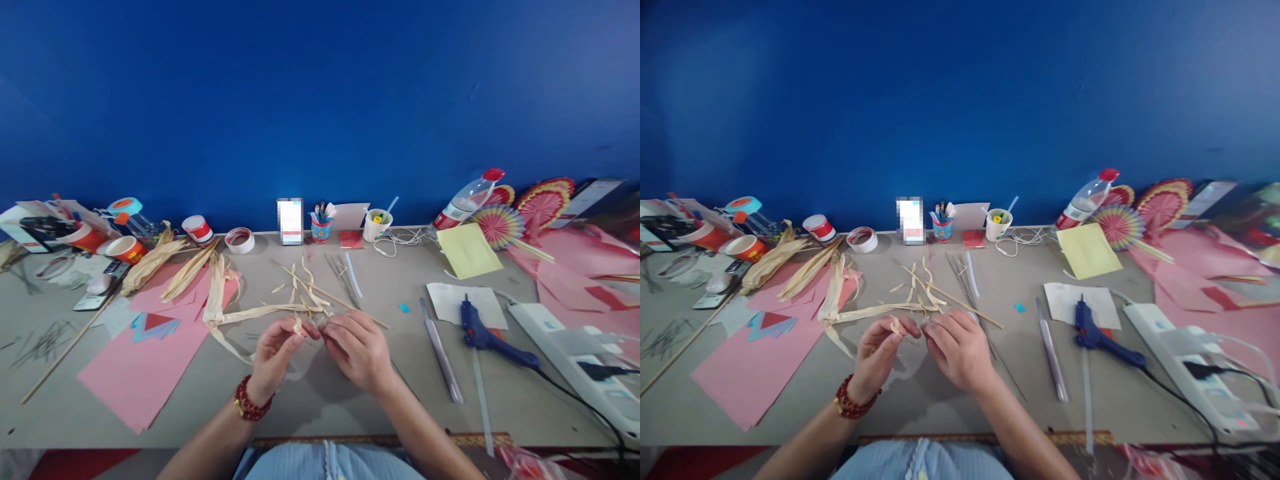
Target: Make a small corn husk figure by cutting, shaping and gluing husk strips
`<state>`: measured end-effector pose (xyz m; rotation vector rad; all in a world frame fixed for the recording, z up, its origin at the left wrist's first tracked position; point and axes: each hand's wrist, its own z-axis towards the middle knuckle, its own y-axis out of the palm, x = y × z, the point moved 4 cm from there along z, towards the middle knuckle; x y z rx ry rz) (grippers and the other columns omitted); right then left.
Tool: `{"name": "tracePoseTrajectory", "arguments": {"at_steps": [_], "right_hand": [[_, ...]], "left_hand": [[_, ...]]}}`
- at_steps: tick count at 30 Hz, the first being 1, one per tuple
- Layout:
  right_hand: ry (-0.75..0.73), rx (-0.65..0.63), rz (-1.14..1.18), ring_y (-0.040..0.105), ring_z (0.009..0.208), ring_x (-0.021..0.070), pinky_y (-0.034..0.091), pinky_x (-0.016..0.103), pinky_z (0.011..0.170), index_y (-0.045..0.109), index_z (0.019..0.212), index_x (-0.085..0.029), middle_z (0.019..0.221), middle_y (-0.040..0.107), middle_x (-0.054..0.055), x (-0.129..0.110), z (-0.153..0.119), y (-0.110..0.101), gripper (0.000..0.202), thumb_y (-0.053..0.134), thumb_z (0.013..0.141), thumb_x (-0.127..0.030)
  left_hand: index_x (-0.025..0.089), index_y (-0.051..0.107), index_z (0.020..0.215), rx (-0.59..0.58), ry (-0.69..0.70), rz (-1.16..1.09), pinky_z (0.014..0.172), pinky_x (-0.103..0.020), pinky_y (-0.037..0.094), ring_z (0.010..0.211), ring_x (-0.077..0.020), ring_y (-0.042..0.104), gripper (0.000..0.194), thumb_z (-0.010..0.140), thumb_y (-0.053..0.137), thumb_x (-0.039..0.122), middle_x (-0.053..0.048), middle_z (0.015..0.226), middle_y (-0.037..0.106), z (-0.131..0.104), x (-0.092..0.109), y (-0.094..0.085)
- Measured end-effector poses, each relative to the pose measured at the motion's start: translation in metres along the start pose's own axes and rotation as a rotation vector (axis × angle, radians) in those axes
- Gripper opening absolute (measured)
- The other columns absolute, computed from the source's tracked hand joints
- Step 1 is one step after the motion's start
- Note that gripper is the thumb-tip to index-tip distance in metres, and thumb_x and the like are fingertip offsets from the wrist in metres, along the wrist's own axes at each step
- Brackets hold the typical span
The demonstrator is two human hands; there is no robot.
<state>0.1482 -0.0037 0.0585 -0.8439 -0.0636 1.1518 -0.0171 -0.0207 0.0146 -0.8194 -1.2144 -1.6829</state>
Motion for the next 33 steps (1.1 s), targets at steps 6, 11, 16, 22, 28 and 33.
{"name": "tracePoseTrajectory", "arguments": {"at_steps": [6,11,16,22,28,33], "right_hand": [[0.236,-0.067,0.000,0.065,0.084,0.0217,0.052,0.034,0.076,0.061,0.098,-0.019,0.089,0.070,0.008,0.016,-0.018,-0.014,0.010,0.055,0.091,-0.013],[0.399,-0.313,-0.190,0.066,0.083,0.0256,0.052,0.036,0.072,0.062,0.092,-0.021,0.091,0.070,0.008,0.027,-0.063,-0.011,0.006,0.061,0.090,-0.026],[0.443,-0.446,-0.332,0.066,0.084,0.0270,0.051,0.037,0.073,0.064,0.096,-0.020,0.093,0.071,0.009,0.026,-0.084,-0.005,0.014,0.067,0.084,-0.025],[0.558,-0.505,-0.365,0.068,0.076,0.0239,0.044,0.029,0.059,0.063,0.085,-0.021,0.086,0.072,0.007,0.029,-0.076,-0.002,0.006,0.063,0.079,-0.018],[0.848,-0.431,0.060,0.062,0.055,0.0181,0.041,0.026,0.051,0.060,0.085,-0.022,0.068,0.068,0.001,0.038,-0.086,-0.012,0.009,0.057,0.086,-0.032],[1.093,-0.291,0.809,0.054,0.054,0.0146,0.047,0.025,0.048,0.054,0.087,-0.020,0.067,0.061,0.001,0.032,-0.090,-0.008,0.040,0.065,0.080,-0.058]], "left_hand": [[0.020,0.067,0.091,0.031,0.037,0.094,0.079,-0.036,0.052,0.086,-0.0217,0.069,0.006,0.091,0.062,0.022,-0.007,0.088,0.074,-0.002,0.003,-0.002],[0.023,0.068,0.093,0.026,0.089,0.153,0.079,-0.038,0.054,0.086,-0.0216,0.069,0.004,0.091,0.064,0.023,-0.006,0.089,0.075,-0.002,0.006,0.000],[0.021,0.068,0.092,0.020,0.074,0.177,0.077,-0.036,0.054,0.085,-0.0209,0.069,0.006,0.091,0.062,0.022,-0.007,0.090,0.075,-0.003,0.004,0.001],[0.021,0.068,0.093,0.021,0.058,0.173,0.078,-0.037,0.054,0.085,-0.0209,0.069,0.006,0.091,0.062,0.023,-0.007,0.092,0.075,-0.004,0.003,0.000],[0.021,0.069,0.091,0.039,0.082,0.155,0.075,-0.035,0.055,0.083,-0.0202,0.070,0.006,0.090,0.063,0.020,-0.006,0.088,0.075,-0.001,0.009,0.004],[0.021,0.069,0.090,0.055,0.071,0.139,0.078,-0.037,0.055,0.085,-0.0217,0.070,0.006,0.090,0.063,0.020,-0.006,0.088,0.074,-0.003,0.005,0.002]]}}
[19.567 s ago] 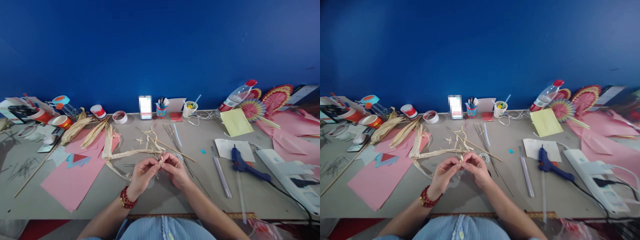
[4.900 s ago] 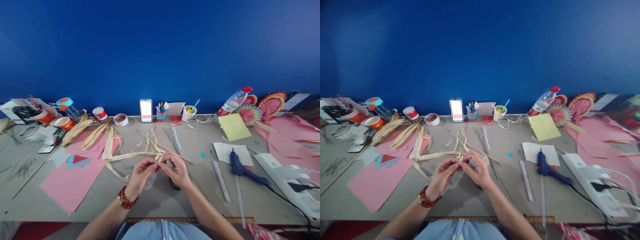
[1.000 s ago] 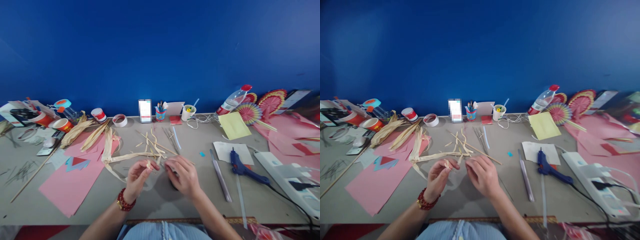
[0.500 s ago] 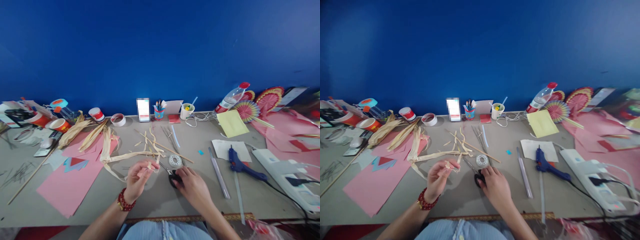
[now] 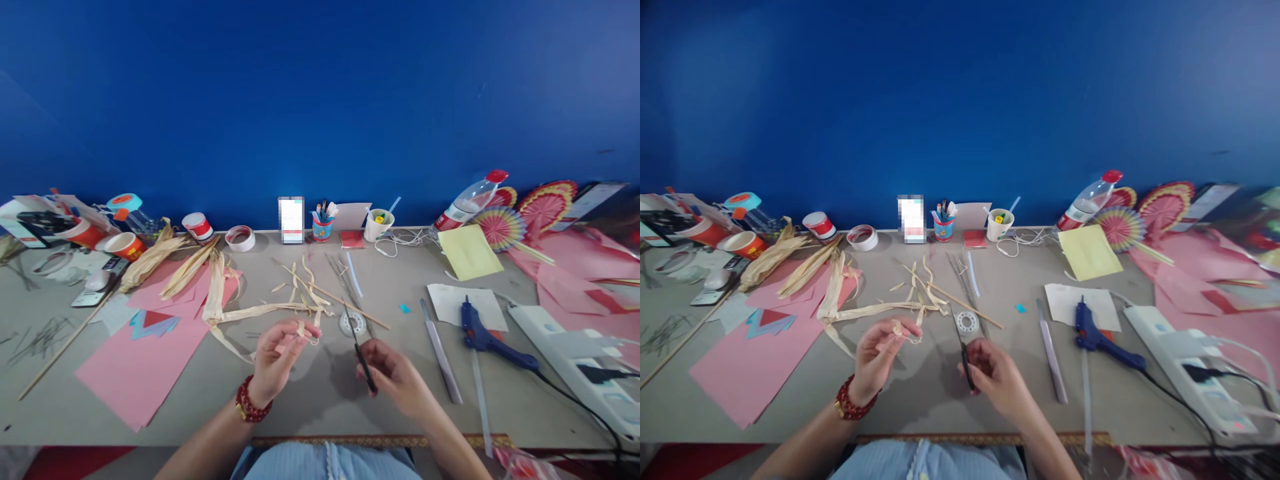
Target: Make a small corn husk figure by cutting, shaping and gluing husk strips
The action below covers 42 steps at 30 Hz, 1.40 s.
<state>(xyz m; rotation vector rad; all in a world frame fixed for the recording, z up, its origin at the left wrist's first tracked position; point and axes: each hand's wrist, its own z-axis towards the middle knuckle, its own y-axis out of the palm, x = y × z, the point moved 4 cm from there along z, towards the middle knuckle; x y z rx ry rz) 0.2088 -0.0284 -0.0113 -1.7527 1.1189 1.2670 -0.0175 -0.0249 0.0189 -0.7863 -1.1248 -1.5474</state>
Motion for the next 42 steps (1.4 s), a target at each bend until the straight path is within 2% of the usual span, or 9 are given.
{"name": "tracePoseTrajectory", "arguments": {"at_steps": [5,12,19,27,42], "right_hand": [[-0.034,-0.108,0.154,0.042,0.049,0.0091,0.036,0.021,0.042,0.054,0.079,-0.018,0.065,0.057,0.001,-0.011,0.002,0.018,0.056,0.070,0.070,-0.071],[-0.107,-0.118,0.184,0.042,0.054,0.0102,0.034,0.020,0.045,0.053,0.078,-0.019,0.066,0.054,-0.001,-0.025,0.010,0.030,0.057,0.072,0.068,-0.072],[-0.121,-0.097,0.173,0.044,0.058,0.0110,0.036,0.021,0.052,0.053,0.076,-0.018,0.065,0.051,-0.002,-0.026,0.018,0.035,0.055,0.075,0.067,-0.068],[-0.101,-0.085,0.154,0.045,0.058,0.0117,0.036,0.023,0.053,0.052,0.075,-0.019,0.066,0.051,-0.002,-0.027,0.019,0.035,0.056,0.076,0.065,-0.069],[-0.125,-0.078,0.132,0.046,0.057,0.0120,0.036,0.023,0.051,0.052,0.075,-0.019,0.063,0.052,-0.002,-0.026,0.019,0.038,0.054,0.069,0.072,-0.070]], "left_hand": [[0.020,0.069,0.089,-0.016,-0.035,0.030,0.077,-0.037,0.055,0.084,-0.0214,0.070,0.006,0.090,0.063,0.022,-0.008,0.089,0.075,0.000,0.000,0.002],[0.020,0.069,0.089,-0.044,-0.073,0.018,0.073,-0.034,0.055,0.082,-0.0209,0.071,0.005,0.090,0.064,0.021,-0.008,0.090,0.076,-0.002,-0.001,0.006],[0.019,0.069,0.089,-0.056,-0.077,0.005,0.072,-0.033,0.055,0.081,-0.0211,0.072,0.006,0.089,0.065,0.024,-0.009,0.089,0.076,-0.002,0.001,0.008],[0.019,0.069,0.090,-0.058,-0.069,0.032,0.072,-0.034,0.056,0.082,-0.0216,0.072,0.007,0.090,0.063,0.023,-0.010,0.090,0.076,-0.001,0.003,0.008],[0.019,0.068,0.091,-0.081,-0.072,0.017,0.075,-0.033,0.055,0.084,-0.0210,0.072,0.006,0.091,0.062,0.021,-0.009,0.092,0.077,-0.001,0.001,0.008]]}}
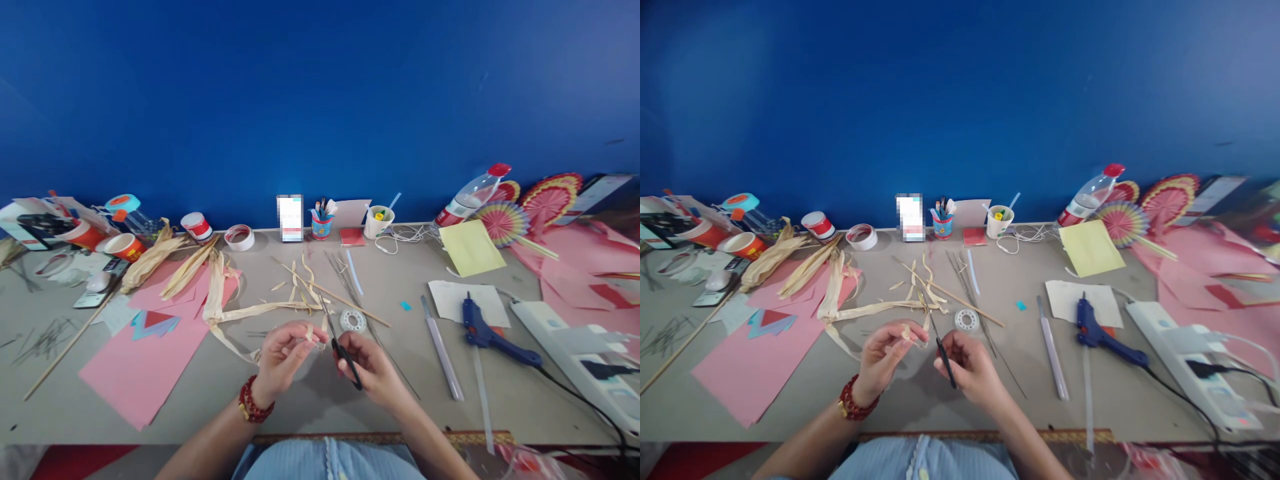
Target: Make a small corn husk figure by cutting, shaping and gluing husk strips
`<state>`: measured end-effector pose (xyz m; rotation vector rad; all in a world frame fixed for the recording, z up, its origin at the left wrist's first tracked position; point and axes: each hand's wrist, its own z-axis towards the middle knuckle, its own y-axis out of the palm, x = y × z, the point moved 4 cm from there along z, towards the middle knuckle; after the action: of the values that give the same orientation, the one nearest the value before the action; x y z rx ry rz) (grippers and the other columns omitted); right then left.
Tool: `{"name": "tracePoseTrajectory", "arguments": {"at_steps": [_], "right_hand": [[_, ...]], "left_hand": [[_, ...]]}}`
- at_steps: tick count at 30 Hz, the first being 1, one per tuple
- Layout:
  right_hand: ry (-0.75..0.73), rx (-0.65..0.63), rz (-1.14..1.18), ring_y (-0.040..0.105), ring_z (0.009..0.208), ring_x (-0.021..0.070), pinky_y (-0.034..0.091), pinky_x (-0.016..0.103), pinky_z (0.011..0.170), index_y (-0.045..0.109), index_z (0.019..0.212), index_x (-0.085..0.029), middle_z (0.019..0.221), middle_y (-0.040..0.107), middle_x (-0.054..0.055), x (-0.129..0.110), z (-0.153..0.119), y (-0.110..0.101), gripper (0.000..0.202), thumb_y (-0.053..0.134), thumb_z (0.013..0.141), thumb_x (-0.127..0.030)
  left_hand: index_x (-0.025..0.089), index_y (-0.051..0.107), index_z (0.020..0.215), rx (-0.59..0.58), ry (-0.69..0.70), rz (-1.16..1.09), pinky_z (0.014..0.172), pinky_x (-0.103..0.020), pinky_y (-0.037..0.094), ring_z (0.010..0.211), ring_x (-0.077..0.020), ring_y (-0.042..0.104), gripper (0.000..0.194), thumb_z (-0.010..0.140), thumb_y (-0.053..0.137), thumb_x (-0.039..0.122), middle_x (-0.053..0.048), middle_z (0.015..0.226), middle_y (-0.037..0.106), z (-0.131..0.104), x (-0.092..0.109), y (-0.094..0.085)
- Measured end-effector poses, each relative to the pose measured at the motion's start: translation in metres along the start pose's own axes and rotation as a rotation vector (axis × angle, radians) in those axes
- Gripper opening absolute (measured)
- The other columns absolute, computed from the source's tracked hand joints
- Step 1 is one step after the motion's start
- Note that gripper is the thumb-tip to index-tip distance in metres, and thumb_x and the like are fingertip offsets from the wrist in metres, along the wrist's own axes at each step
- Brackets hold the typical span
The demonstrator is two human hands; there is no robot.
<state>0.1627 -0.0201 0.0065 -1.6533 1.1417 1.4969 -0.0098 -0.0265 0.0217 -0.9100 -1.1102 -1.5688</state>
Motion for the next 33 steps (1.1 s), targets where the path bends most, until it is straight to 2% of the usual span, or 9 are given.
{"name": "tracePoseTrajectory", "arguments": {"at_steps": [7,12,17,23,28,33], "right_hand": [[-0.007,0.040,-0.040,0.047,0.054,0.0123,0.035,0.024,0.051,0.051,0.073,-0.019,0.060,0.054,-0.001,0.005,0.000,-0.001,0.051,0.068,0.074,-0.067],[-0.001,0.119,-0.113,0.045,0.050,0.0121,0.033,0.025,0.050,0.048,0.068,-0.021,0.053,0.052,-0.002,0.007,0.000,-0.005,0.047,0.066,0.079,-0.063],[-0.063,0.158,0.039,0.048,0.056,0.0123,0.037,0.024,0.051,0.055,0.077,-0.020,0.067,0.059,0.000,-0.002,-0.005,-0.007,0.044,0.073,0.074,-0.060],[-0.093,0.265,0.196,0.059,0.073,0.0156,0.045,0.024,0.062,0.059,0.087,-0.021,0.087,0.070,0.005,-0.013,0.001,-0.008,0.036,0.084,0.070,-0.041],[-0.105,0.342,0.284,0.061,0.070,0.0136,0.046,0.022,0.061,0.057,0.082,-0.021,0.080,0.068,0.001,-0.022,0.015,-0.006,0.035,0.086,0.066,-0.032],[-0.094,0.311,0.289,0.059,0.062,0.0111,0.045,0.020,0.057,0.056,0.080,-0.021,0.075,0.065,-0.002,-0.025,0.020,0.000,0.037,0.088,0.061,-0.025]], "left_hand": [[0.019,0.068,0.092,-0.016,0.018,-0.004,0.075,-0.030,0.055,0.085,-0.0196,0.072,0.007,0.091,0.061,0.017,-0.008,0.094,0.076,0.000,0.001,0.001],[0.019,0.067,0.092,-0.019,0.027,-0.028,0.077,-0.030,0.054,0.087,-0.0194,0.071,0.008,0.091,0.061,0.015,-0.007,0.093,0.076,0.000,0.000,0.001],[0.020,0.066,0.093,-0.029,0.045,-0.046,0.076,-0.031,0.054,0.087,-0.0189,0.070,0.009,0.092,0.059,0.014,-0.007,0.094,0.076,0.000,-0.002,0.000],[0.018,0.067,0.093,-0.095,0.088,0.008,0.078,-0.034,0.054,0.088,-0.0205,0.069,0.009,0.092,0.059,0.015,-0.009,0.092,0.074,0.001,0.003,0.004],[0.019,0.067,0.095,-0.146,0.119,0.017,0.079,-0.036,0.054,0.088,-0.0206,0.069,0.011,0.093,0.058,0.014,-0.009,0.092,0.074,0.003,0.005,0.007],[0.020,0.067,0.098,-0.173,0.152,0.045,0.079,-0.038,0.055,0.088,-0.0221,0.069,0.014,0.093,0.056,0.014,-0.009,0.092,0.074,0.002,0.005,0.007]]}}
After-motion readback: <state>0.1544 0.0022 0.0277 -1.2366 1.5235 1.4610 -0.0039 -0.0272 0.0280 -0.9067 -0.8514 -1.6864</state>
